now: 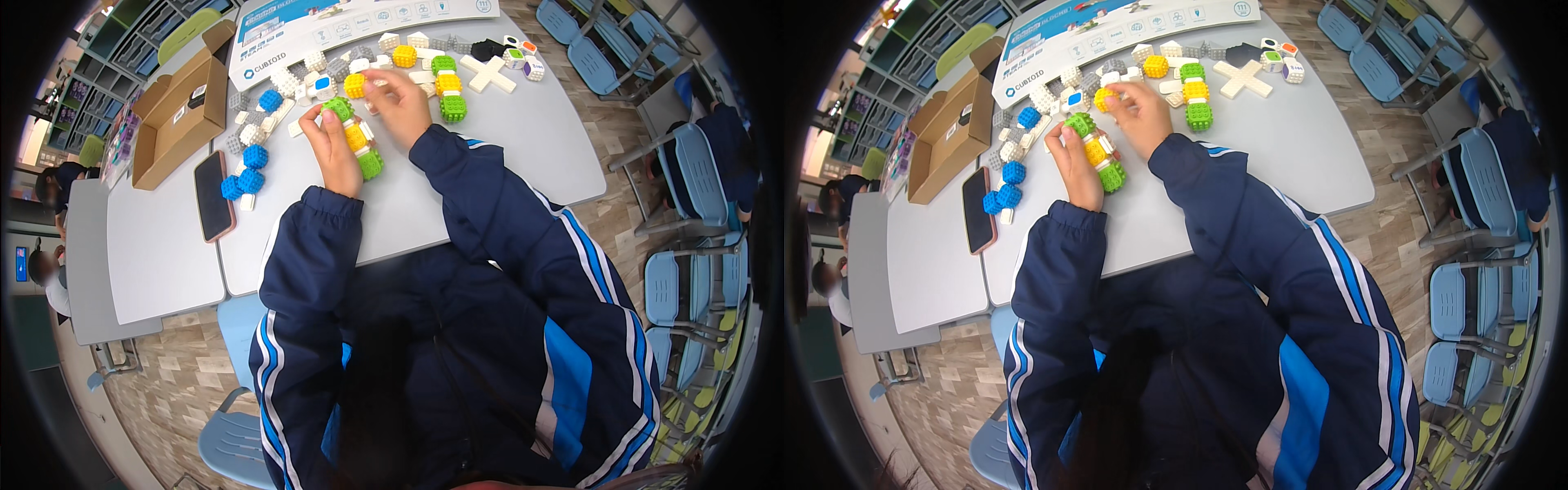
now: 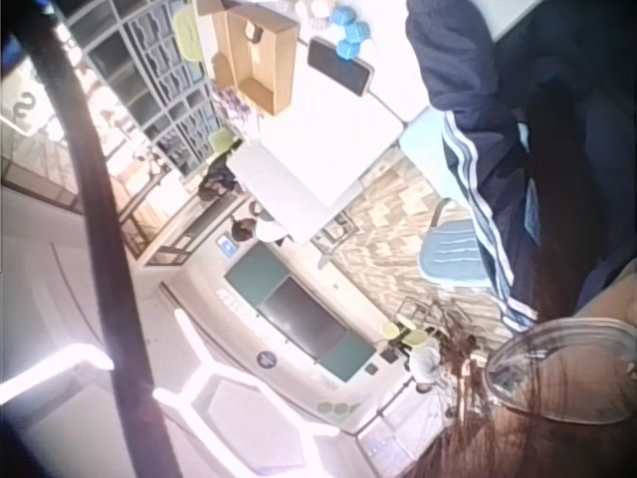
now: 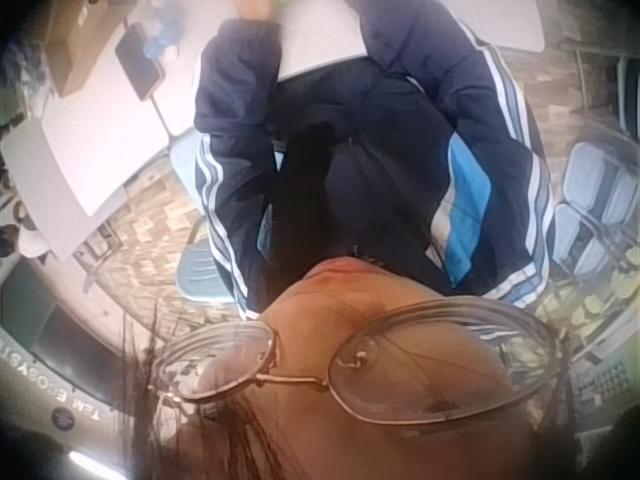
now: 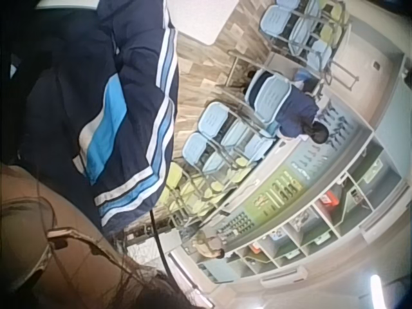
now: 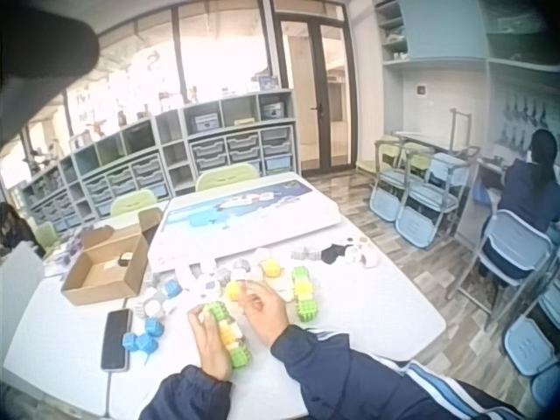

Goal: The person assembles colorful interlocking building blocks on a table, connecting green, yellow, and white pieces into small structures. They repeatedly pick up, align, and press pieces together, occasionally disassembling and reconfiguring the components.

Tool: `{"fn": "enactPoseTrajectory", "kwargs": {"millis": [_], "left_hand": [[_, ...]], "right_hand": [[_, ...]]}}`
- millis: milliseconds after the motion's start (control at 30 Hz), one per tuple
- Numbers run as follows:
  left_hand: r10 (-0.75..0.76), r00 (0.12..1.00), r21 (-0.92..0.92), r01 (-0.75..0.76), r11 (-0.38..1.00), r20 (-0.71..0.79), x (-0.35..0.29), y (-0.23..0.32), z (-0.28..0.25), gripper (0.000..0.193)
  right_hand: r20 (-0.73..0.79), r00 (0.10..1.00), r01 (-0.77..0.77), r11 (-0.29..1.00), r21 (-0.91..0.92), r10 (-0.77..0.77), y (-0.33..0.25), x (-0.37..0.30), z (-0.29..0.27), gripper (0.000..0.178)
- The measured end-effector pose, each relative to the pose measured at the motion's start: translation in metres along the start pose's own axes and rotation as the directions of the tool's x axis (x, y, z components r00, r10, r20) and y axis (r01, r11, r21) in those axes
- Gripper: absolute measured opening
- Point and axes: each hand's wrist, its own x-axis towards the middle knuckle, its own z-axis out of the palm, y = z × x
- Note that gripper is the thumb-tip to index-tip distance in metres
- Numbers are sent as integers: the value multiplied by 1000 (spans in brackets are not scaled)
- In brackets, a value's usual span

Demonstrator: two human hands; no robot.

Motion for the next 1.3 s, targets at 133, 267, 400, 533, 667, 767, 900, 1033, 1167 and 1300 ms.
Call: {"fn": "enactPoseTrajectory", "kwargs": {"millis": [133, 267, 400, 533, 667, 767, 900, 1033, 1167, 1300], "left_hand": [[152, 986, 210, -133, 968, -74, -1, 0, 2, 35], [185, 978, 281, -151, 948, -101, -4, 3, 4, 37], [195, 976, 338, -152, 929, -99, -1, -3, 0, 35], [230, 965, 388, -164, 907, -130, 1, -3, -3, 36], [180, 972, 367, -113, 923, -154, 3, -7, -7, 37], [156, 979, 353, -102, 930, -129, 3, -2, -4, 35], [54, 994, 337, -21, 941, -90, 4, 6, 2, 30], [-46, 999, 239, 50, 970, -25, 4, 4, 0, 30], [29, 1000, 108, -30, 994, 8, 5, -5, -2, 33], [87, 996, 131, -89, 987, 20, 3, -3, 1, 34]], "right_hand": [[94, 994, 64, 988, -138, -51, -13, -17, 11, 30], [157, 985, -53, 987, -151, 76, -20, -23, 11, 33], [198, 972, -97, 984, -149, 126, -19, -22, 10, 33], [340, 938, -22, 990, -136, 67, -20, -23, 7, 28], [339, 941, 90, 979, -183, -23, -20, -25, 8, 27], [277, 954, 177, 961, -212, -115, -19, -26, 8, 26], [182, 983, 63, 976, -208, -25, -12, -22, 6, 26], [154, 986, -36, 988, -150, 59, 0, -20, 6, 28], [128, 991, -8, 991, -135, 26, -1, -22, 8, 26], [128, 992, 46, 985, -169, -24, -6, -22, 7, 25]]}}
